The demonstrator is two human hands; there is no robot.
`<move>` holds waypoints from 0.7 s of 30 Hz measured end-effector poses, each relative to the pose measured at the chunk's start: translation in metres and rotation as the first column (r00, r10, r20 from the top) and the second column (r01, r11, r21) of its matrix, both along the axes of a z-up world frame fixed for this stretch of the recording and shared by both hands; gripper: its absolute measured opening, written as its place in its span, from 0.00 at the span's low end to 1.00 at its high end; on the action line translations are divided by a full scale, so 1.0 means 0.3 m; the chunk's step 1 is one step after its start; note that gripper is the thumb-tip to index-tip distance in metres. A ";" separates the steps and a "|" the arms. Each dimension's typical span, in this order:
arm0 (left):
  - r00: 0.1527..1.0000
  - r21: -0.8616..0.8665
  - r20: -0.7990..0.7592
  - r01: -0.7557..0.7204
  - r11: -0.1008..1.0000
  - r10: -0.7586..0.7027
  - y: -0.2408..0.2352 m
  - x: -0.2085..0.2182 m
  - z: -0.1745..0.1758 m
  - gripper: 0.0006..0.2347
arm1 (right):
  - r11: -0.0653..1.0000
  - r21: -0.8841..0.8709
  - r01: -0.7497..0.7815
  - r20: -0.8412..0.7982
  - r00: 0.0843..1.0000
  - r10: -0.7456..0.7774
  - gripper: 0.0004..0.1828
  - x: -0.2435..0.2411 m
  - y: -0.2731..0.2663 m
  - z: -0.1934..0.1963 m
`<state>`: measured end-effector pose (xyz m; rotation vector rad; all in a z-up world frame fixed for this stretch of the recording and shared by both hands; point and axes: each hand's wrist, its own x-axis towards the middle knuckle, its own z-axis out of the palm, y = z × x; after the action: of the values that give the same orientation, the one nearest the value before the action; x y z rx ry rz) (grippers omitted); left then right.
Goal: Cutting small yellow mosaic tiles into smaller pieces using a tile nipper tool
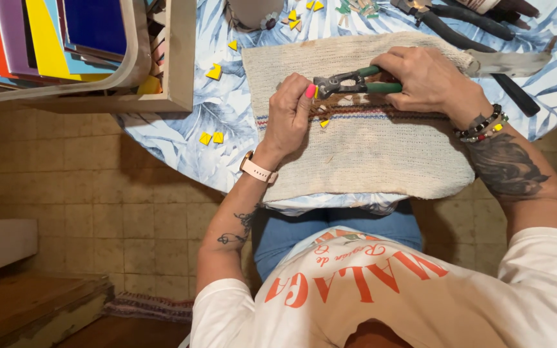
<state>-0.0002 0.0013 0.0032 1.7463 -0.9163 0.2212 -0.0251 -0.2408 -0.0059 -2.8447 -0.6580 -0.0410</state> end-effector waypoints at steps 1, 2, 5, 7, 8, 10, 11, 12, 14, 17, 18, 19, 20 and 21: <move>1.000 -0.002 0.006 0.002 1.000 -0.002 0.000 0.001 -0.003 0.10 | 0.999 -0.033 0.012 -0.012 1.000 -0.012 0.23 0.002 -0.003 -0.007; 1.000 -0.005 0.012 0.006 1.000 -0.006 -0.001 0.003 -0.006 0.10 | 0.997 -0.067 0.024 -0.024 0.999 -0.026 0.23 0.004 -0.007 -0.014; 1.000 0.004 0.011 0.009 1.000 -0.009 0.001 -0.001 -0.002 0.10 | 0.999 -0.046 0.020 -0.025 0.999 -0.021 0.20 -0.005 0.002 0.003; 1.000 -0.002 0.004 0.012 1.000 -0.012 0.003 -0.002 0.002 0.10 | 0.998 -0.051 0.031 -0.051 0.998 -0.034 0.20 -0.007 0.012 0.017; 1.000 -0.009 -0.003 0.017 1.000 -0.017 0.002 -0.003 0.004 0.11 | 0.997 -0.056 0.045 -0.076 0.996 -0.050 0.21 -0.008 0.015 0.025; 1.000 -0.008 -0.005 0.017 1.000 -0.017 0.000 0.000 -0.007 0.10 | 0.999 -0.045 0.027 -0.054 0.998 -0.029 0.22 -0.008 0.012 0.020; 1.000 -0.007 -0.007 0.018 1.000 -0.018 0.000 0.000 -0.013 0.10 | 0.999 -0.032 0.009 -0.032 0.999 -0.010 0.23 -0.008 0.011 0.016; 1.000 -0.008 -0.008 0.016 1.000 -0.016 0.001 0.000 -0.014 0.10 | 0.999 -0.034 0.007 -0.032 0.999 -0.008 0.23 -0.005 0.005 0.003; 1.000 -0.028 -0.023 0.018 0.999 -0.019 0.001 0.000 -0.016 0.11 | 0.999 -0.007 0.044 0.037 0.998 -0.043 0.09 0.000 -0.008 -0.026; 1.000 -0.023 -0.015 0.009 1.000 -0.010 0.005 0.001 -0.018 0.11 | 0.998 0.042 0.053 0.007 0.999 -0.053 0.11 -0.005 0.010 -0.001; 1.000 -0.025 -0.015 0.004 1.000 -0.004 0.005 0.003 -0.016 0.11 | 0.998 0.041 0.047 0.007 0.999 -0.048 0.11 -0.003 0.011 0.000; 1.000 -0.025 -0.018 0.007 1.000 -0.007 0.004 0.004 -0.015 0.11 | 0.999 0.037 0.037 0.036 0.999 -0.038 0.11 -0.001 0.011 0.000; 1.000 -0.024 -0.024 0.011 1.000 -0.012 0.005 0.003 -0.015 0.11 | 0.999 0.035 0.028 0.062 0.998 -0.030 0.12 -0.004 0.013 -0.002; 1.000 -0.024 -0.028 0.007 1.000 -0.008 0.010 0.000 -0.016 0.11 | 0.999 0.035 0.024 0.059 0.998 -0.026 0.12 -0.004 0.020 0.003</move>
<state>-0.0002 0.0043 -0.0015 1.7198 -0.8963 0.2016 -0.0264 -0.2349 -0.0049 -2.8279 -0.6275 -0.1396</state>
